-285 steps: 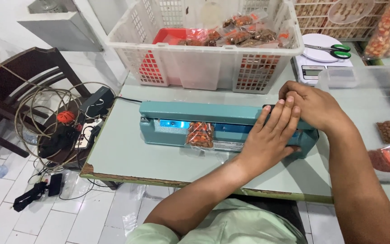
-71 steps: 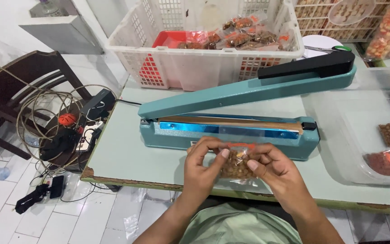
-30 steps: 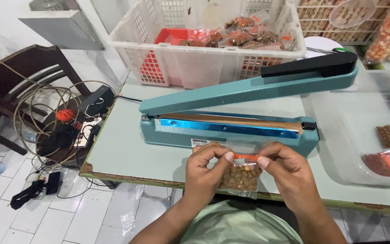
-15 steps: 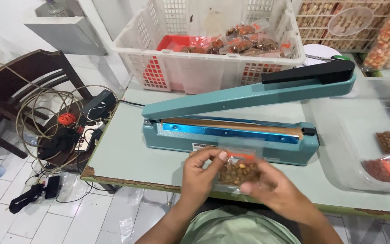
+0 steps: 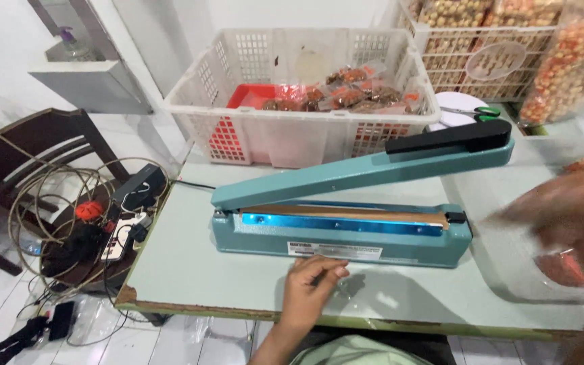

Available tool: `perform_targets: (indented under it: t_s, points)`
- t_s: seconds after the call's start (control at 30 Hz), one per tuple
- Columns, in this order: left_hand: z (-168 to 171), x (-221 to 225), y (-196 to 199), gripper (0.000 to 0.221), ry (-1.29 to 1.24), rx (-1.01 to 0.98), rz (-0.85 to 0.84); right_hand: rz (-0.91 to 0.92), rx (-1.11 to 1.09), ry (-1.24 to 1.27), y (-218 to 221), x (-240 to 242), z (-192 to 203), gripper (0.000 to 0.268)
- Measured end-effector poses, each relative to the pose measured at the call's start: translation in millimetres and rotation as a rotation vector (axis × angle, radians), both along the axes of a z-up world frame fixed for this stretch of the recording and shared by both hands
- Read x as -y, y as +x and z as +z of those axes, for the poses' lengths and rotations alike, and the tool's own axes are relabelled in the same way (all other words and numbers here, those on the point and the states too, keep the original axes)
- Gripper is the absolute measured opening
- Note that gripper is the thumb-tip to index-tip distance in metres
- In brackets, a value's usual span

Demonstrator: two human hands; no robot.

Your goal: The person seals small plastic bags containing food items using a heat sealer, placing each sealed bag into a larger plastic container.

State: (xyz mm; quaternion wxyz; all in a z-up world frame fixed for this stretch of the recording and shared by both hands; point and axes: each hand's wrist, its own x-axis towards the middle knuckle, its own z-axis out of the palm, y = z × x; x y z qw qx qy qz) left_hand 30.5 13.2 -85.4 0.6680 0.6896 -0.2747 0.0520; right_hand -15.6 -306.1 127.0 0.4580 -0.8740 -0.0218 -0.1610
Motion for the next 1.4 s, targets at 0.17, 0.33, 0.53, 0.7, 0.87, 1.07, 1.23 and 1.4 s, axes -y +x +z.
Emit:
perform_targets:
  t_s: [0.17,0.33,0.53,0.7,0.87,1.07,1.23,1.4]
  points:
    - [-18,-1,-5,0.013,0.108,0.075,0.030,-0.765,-0.753,0.303,53,3,64,0.033]
    - [-6,-5,-9,0.016,0.157,0.164,-0.002,-0.008,0.125,-0.322,79,-14,93,0.030]
    - [2,-8,-11,0.030,0.254,0.168,-0.112,-0.253,-0.131,-0.393,159,-24,95,0.056]
    - [-2,-9,-7,0.024,0.248,0.160,-0.102,-0.183,-0.189,-0.259,153,-34,90,0.059]
    - [-7,-11,-8,0.044,0.218,0.208,-0.157,-0.208,-0.133,-0.244,139,11,58,0.038]
    - [-5,-6,-8,0.025,0.288,0.340,-0.071,-0.214,-0.033,-0.276,84,53,13,0.030]
    - [1,-1,-11,0.028,0.322,0.380,-0.030,-0.060,-0.503,-0.323,-7,21,-13,0.053]
    - [4,3,-12,0.026,0.405,0.423,-0.027,-0.341,-0.465,-0.182,-80,51,-12,0.043]
